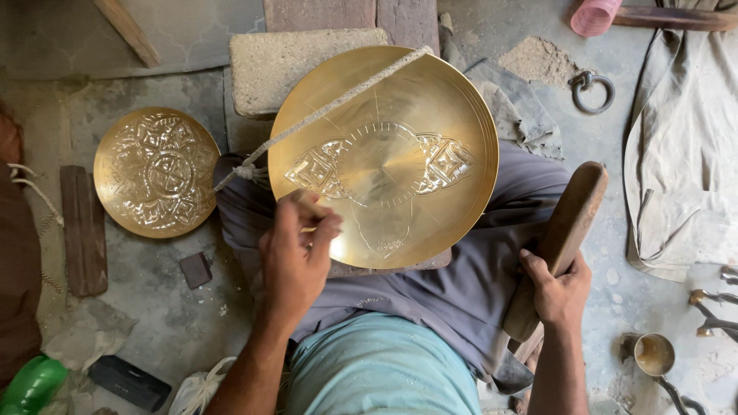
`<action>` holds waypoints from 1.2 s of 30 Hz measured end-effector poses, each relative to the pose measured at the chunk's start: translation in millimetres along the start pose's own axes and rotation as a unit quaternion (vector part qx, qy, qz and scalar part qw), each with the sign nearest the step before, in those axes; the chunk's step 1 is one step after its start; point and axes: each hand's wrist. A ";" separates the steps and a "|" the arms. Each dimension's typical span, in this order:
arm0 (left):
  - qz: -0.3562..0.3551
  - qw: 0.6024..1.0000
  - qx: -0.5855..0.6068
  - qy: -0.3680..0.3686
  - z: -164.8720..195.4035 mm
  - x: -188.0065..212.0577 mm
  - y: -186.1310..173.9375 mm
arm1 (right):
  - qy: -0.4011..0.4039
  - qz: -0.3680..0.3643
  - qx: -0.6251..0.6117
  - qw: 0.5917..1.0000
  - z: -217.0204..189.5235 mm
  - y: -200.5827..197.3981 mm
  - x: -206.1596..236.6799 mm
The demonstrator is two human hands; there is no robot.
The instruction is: The person sits on the floor and hammers a punch against a brass plate held on a stone block, embossing a decorative pattern into the metal. They reposition the plate, adjust a rope tied across it, and move the punch to different areas as they hammer.
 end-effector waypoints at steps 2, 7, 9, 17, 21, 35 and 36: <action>-0.021 0.999 -0.013 0.029 2.8 -15.6 15.0 | 0.007 0.001 -0.002 1.000 2.7 -0.4 -0.7; -0.097 0.991 0.027 0.084 3.4 -47.8 54.0 | 0.001 0.002 -0.002 1.000 7.1 1.0 -0.9; -0.113 0.987 0.027 0.115 1.5 -53.8 67.4 | 0.012 -0.002 -0.008 1.000 3.1 1.3 -1.0; -0.107 0.976 -0.014 0.191 -9.4 -60.7 78.0 | 0.035 -0.041 0.155 0.986 -76.8 -17.4 -15.2; -0.117 0.971 -0.030 0.208 -12.0 -64.2 77.0 | -0.233 -0.082 0.222 0.943 -132.9 -14.5 -24.4; -0.076 0.980 -0.035 0.183 -12.1 -55.5 80.2 | -0.494 -0.091 0.330 0.799 -227.3 30.6 -31.7; -0.073 0.978 -0.042 0.190 -11.7 -55.7 80.3 | -0.498 -0.081 0.360 0.785 -227.5 31.3 -31.6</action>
Point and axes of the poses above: each hand's wrist, its own x-axis away from the middle knuckle, its own y-axis out of the palm, z = x × y, and after that the axes turned 6 degrees about -x, right-handed
